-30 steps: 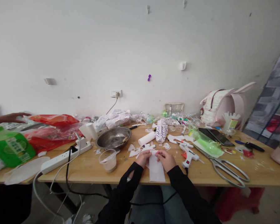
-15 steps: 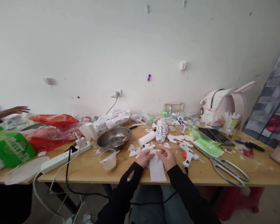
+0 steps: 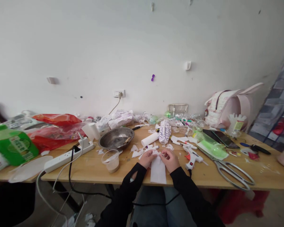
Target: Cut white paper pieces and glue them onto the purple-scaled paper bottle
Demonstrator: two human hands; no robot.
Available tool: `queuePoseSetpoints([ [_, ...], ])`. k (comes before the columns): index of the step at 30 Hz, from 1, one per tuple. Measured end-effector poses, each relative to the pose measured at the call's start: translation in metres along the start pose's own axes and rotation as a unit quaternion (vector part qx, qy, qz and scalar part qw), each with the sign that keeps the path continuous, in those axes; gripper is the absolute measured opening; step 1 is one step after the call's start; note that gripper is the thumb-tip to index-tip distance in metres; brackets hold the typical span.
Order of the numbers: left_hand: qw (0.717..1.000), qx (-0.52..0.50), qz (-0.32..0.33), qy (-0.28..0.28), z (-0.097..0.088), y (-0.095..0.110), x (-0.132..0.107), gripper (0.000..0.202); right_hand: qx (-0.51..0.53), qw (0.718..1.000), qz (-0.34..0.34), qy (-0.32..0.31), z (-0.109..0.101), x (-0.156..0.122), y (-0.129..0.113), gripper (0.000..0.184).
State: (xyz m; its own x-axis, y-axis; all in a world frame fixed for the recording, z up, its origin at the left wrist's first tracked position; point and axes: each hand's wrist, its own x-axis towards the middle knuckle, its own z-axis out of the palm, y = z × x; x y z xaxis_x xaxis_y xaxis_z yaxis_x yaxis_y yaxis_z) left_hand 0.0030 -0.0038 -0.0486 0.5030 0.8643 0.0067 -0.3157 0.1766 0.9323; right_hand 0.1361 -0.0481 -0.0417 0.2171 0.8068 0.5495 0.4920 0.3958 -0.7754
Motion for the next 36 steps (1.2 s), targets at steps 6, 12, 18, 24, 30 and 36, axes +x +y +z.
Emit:
queuePoseSetpoints([
  [6,1.000,0.003,0.010,0.016,-0.0025,-0.0018,0.0013,0.032,0.001,1.000,-0.028,-0.014,0.0006,-0.0009,-0.0017,0.018],
  [12,1.000,0.006,0.006,0.016,-0.0012,-0.0001,-0.0001,0.031,-0.002,0.999,-0.042,-0.019,-0.0015,-0.0004,-0.0019,0.028],
  [18,1.000,-0.001,0.007,0.023,-0.0013,-0.0004,-0.0006,0.033,0.016,0.999,-0.024,-0.020,0.0001,0.0001,-0.0020,0.020],
  [24,0.999,-0.010,0.005,0.031,-0.0019,-0.0009,0.0011,0.035,0.029,0.999,0.036,-0.020,0.0015,0.0003,-0.0009,0.015],
  [30,0.999,-0.011,0.008,0.046,0.0002,0.0009,0.0003,0.039,0.019,0.993,0.117,-0.018,0.0001,-0.0008,0.0008,0.022],
  [36,0.997,0.000,0.018,0.071,0.0027,0.0048,-0.0022,0.041,0.011,0.991,0.130,-0.022,-0.0015,-0.0013,-0.0034,0.022],
])
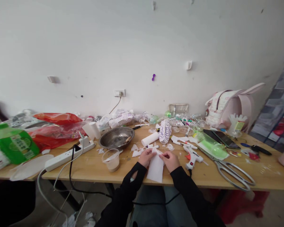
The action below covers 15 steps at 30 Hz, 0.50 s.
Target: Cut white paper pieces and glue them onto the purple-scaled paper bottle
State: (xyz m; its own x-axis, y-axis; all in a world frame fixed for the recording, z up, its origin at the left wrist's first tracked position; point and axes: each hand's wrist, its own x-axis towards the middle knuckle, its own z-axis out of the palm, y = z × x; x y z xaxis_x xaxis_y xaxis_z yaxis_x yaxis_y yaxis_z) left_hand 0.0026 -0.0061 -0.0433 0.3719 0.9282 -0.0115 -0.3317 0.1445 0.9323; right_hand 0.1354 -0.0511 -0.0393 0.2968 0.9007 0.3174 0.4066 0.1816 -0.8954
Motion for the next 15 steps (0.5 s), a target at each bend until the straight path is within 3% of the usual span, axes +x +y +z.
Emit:
queuePoseSetpoints([
  [6,0.999,0.013,0.021,0.031,0.0014,0.0030,-0.0032,0.046,-0.001,1.000,-0.003,-0.005,0.0000,-0.0006,-0.0020,0.024],
  [15,0.998,0.038,0.030,0.035,0.0017,0.0055,-0.0038,0.039,-0.005,1.000,-0.001,-0.012,-0.0009,-0.0017,-0.0052,0.023],
])
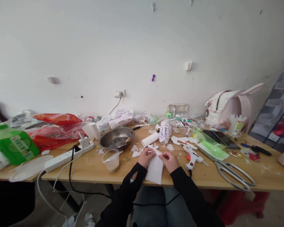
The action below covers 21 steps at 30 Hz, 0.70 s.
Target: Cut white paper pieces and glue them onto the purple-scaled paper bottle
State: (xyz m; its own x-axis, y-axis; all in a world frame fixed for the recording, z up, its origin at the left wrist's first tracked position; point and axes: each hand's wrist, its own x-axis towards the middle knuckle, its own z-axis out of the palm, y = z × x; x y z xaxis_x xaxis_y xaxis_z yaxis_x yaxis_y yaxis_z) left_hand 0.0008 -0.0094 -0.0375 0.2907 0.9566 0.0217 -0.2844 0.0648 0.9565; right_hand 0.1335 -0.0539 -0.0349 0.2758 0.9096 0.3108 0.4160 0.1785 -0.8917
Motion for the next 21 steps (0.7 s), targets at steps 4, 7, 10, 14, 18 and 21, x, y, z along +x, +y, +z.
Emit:
queuePoseSetpoints([
  [4,1.000,0.001,0.006,0.007,0.000,0.000,0.001,0.032,-0.004,1.000,0.006,-0.001,0.000,0.000,-0.001,0.023],
  [7,1.000,0.001,0.007,0.007,-0.001,-0.002,0.003,0.030,-0.004,1.000,0.004,0.000,0.000,0.001,-0.001,0.023],
  [10,1.000,-0.002,0.003,-0.002,-0.004,-0.005,0.004,0.034,-0.003,1.000,0.000,0.003,0.000,0.001,0.001,0.022],
  [14,1.000,-0.004,-0.005,-0.021,-0.006,-0.009,0.005,0.041,-0.001,1.000,-0.005,0.007,0.001,0.001,0.004,0.021],
  [18,0.999,-0.004,-0.017,-0.040,-0.005,-0.010,0.006,0.038,0.004,1.000,-0.012,0.016,0.001,0.001,0.006,0.020],
  [21,0.998,-0.004,-0.031,-0.047,-0.004,-0.011,0.005,0.037,0.007,1.000,-0.015,0.022,0.001,0.002,0.006,0.020],
])
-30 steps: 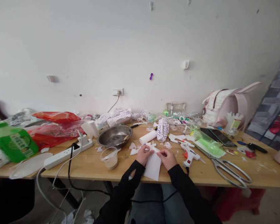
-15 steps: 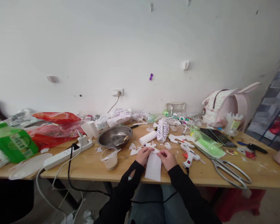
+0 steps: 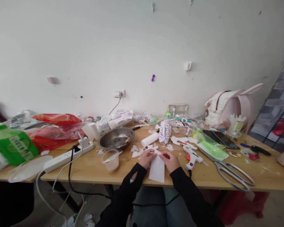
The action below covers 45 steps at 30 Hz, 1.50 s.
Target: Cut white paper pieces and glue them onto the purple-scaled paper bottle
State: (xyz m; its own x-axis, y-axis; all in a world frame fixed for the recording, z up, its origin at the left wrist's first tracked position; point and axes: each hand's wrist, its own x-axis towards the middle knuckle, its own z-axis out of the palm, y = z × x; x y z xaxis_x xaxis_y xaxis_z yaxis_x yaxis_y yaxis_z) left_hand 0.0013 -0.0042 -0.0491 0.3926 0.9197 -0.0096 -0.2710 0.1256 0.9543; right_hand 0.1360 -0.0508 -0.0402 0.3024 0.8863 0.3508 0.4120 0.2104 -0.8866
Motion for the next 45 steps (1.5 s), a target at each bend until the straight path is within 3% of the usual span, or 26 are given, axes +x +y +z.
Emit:
queuePoseSetpoints([
  [7,0.999,-0.022,-0.022,-0.007,0.000,0.002,0.000,0.040,0.016,0.999,-0.024,-0.017,0.001,0.001,0.002,0.026],
  [15,0.998,-0.045,-0.032,-0.022,-0.002,0.001,0.000,0.031,0.015,0.996,-0.090,-0.015,0.004,0.001,0.007,0.018],
  [22,0.997,-0.068,-0.035,-0.032,-0.001,0.003,-0.001,0.019,-0.005,0.987,-0.158,0.016,0.003,0.002,0.007,0.017],
  [28,0.997,-0.072,-0.027,-0.021,0.003,0.004,-0.003,0.021,-0.039,0.977,-0.206,0.036,0.003,0.003,0.009,0.018],
  [35,0.998,-0.051,0.002,0.042,0.002,0.004,-0.003,0.032,-0.091,0.957,-0.243,0.126,-0.005,0.000,0.001,0.020],
  [39,0.996,-0.028,0.022,0.081,0.003,0.001,-0.002,0.038,-0.129,0.949,-0.277,0.072,-0.001,-0.002,-0.001,0.026],
  [45,0.994,0.007,0.030,0.105,0.008,-0.003,0.000,0.021,-0.194,0.939,-0.283,0.009,0.007,-0.002,0.004,0.010],
])
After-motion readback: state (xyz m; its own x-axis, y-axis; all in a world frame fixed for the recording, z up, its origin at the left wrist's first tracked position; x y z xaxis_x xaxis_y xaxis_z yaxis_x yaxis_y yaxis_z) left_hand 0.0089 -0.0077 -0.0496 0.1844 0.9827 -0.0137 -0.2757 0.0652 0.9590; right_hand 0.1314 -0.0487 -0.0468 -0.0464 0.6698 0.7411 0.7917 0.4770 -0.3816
